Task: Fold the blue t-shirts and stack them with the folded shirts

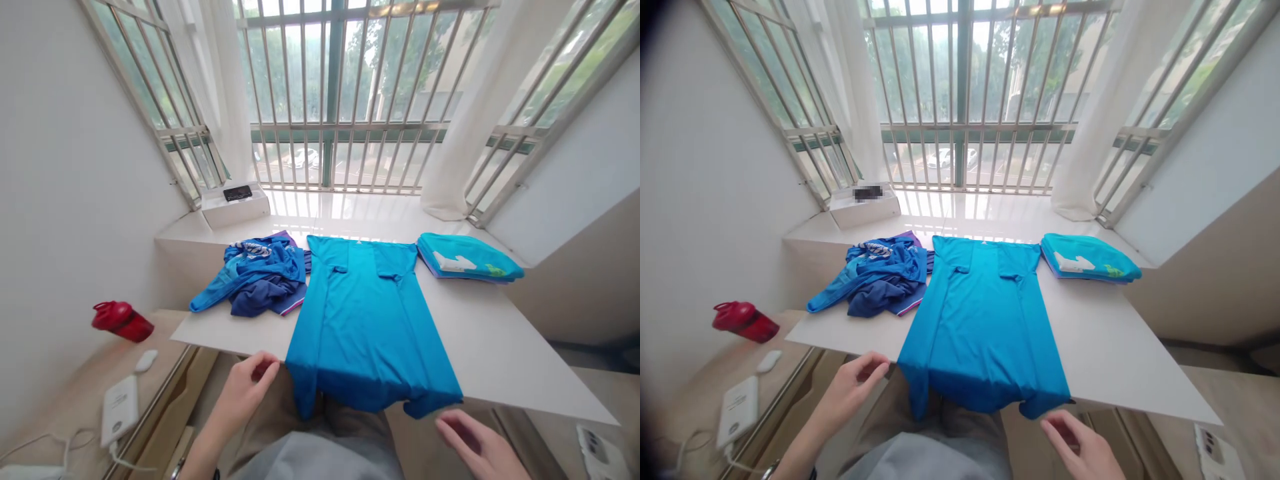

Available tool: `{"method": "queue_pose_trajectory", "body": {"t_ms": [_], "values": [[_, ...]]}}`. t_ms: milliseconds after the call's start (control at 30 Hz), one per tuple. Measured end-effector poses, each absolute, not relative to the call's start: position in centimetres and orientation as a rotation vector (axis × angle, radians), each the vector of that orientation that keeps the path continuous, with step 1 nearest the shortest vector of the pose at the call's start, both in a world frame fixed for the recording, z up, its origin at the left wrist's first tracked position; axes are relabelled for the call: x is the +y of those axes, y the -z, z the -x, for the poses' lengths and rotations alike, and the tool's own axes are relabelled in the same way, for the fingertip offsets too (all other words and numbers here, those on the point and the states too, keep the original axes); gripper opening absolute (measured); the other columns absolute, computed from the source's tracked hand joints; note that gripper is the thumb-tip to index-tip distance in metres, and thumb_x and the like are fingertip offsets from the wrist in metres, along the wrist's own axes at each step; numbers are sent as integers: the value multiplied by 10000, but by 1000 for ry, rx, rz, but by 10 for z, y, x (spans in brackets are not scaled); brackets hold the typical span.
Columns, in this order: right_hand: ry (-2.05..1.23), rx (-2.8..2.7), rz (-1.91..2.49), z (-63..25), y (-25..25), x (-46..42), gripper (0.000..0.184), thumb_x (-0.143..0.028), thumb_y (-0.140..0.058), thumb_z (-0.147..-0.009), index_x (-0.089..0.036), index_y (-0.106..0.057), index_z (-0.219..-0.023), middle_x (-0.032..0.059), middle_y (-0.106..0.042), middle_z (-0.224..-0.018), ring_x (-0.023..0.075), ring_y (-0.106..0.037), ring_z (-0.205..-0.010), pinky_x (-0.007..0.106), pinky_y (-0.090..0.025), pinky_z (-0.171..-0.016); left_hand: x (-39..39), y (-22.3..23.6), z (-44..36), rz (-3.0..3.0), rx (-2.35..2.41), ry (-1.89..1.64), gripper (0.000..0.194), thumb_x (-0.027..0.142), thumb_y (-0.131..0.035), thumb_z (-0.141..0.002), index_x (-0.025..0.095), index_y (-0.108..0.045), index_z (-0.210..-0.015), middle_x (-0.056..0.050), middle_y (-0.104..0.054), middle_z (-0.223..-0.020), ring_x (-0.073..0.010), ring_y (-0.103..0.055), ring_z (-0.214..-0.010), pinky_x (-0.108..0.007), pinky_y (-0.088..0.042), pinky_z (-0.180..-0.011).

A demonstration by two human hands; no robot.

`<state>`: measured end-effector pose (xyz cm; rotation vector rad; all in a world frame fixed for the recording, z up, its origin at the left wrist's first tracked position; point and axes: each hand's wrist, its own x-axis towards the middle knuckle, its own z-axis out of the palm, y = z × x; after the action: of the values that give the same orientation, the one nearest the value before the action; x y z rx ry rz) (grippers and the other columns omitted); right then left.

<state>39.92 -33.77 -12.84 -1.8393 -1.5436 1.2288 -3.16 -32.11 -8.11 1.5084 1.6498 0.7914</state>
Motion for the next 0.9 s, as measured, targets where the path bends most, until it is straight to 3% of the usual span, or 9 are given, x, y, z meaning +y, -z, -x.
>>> {"method": "queue_pose_trajectory", "body": {"t_ms": [133, 233, 367, 467, 567, 733, 900], "values": [[-1569, -1668, 1421, -302, 103, -322, 426, -579, -549, -862, -194, -715, -938, 59, -749, -863, 227, -696, -798, 272, -536, -657, -337, 130, 32, -1400, 1632, -746, 264, 391, -634, -814, 161, -704, -924, -94, -741, -945, -267, -675, -894, -320, -519, -777], [-1488, -1702, 1331, -226, 115, -319, 390, -501, -605, -843, -174, -692, -1037, 93, -750, -956, 240, -700, -845, 307, -546, -715, -333, 157, 20, -1379, 1577, -886, 362, 348, -682, -776, 166, -675, -1089, -121, -719, -1074, -294, -651, -1001, -367, -500, -890], [-1340, -1706, 1362, -175, 151, -316, 308, -432, -604, -842, -163, -676, -973, 105, -746, -927, 232, -690, -704, 317, -519, -651, -328, 177, 5, -1411, 1554, -1005, 365, 308, -696, -760, 165, -660, -1094, -136, -694, -1076, -308, -640, -1013, -412, -486, -931], [-1170, -1673, 1433, -170, 171, -313, 277, -426, -564, -865, -172, -662, -814, 90, -719, -782, 247, -660, -703, 329, -490, -672, -330, 183, 0, -1409, 1562, -1065, 370, 316, -686, -772, 159, -636, -1103, -138, -667, -1081, -298, -650, -992, -413, -507, -908], [-1210, -1626, 1351, -173, 178, -314, 278, -411, -554, -867, -176, -638, -743, 65, -686, -726, 241, -636, -727, 325, -481, -695, -336, 184, -1, -1334, 1567, -1124, 326, 318, -662, -789, 164, -622, -1073, -123, -663, -1070, -289, -656, -998, -415, -517, -917], [-1531, -1470, 1146, -172, 176, -319, 286, -408, -543, -859, -161, -683, -889, 73, -729, -864, 247, -671, -846, 343, -511, -811, -343, 182, 1, -1256, 1550, -1076, 279, 380, -669, -781, 171, -632, -961, -110, -703, -997, -290, -661, -1006, -401, -519, -936], [-1387, -1540, 1424, -233, 177, -326, 312, -429, -626, -779, -175, -725, -931, 102, -763, -927, 261, -714, -840, 318, -550, -774, -337, 192, 1, -1213, 1552, -962, 531, 422, -703, -717, 136, -623, -1158, -166, -689, -1183, -328, -634, -1130, -406, -490, -1004]]}}
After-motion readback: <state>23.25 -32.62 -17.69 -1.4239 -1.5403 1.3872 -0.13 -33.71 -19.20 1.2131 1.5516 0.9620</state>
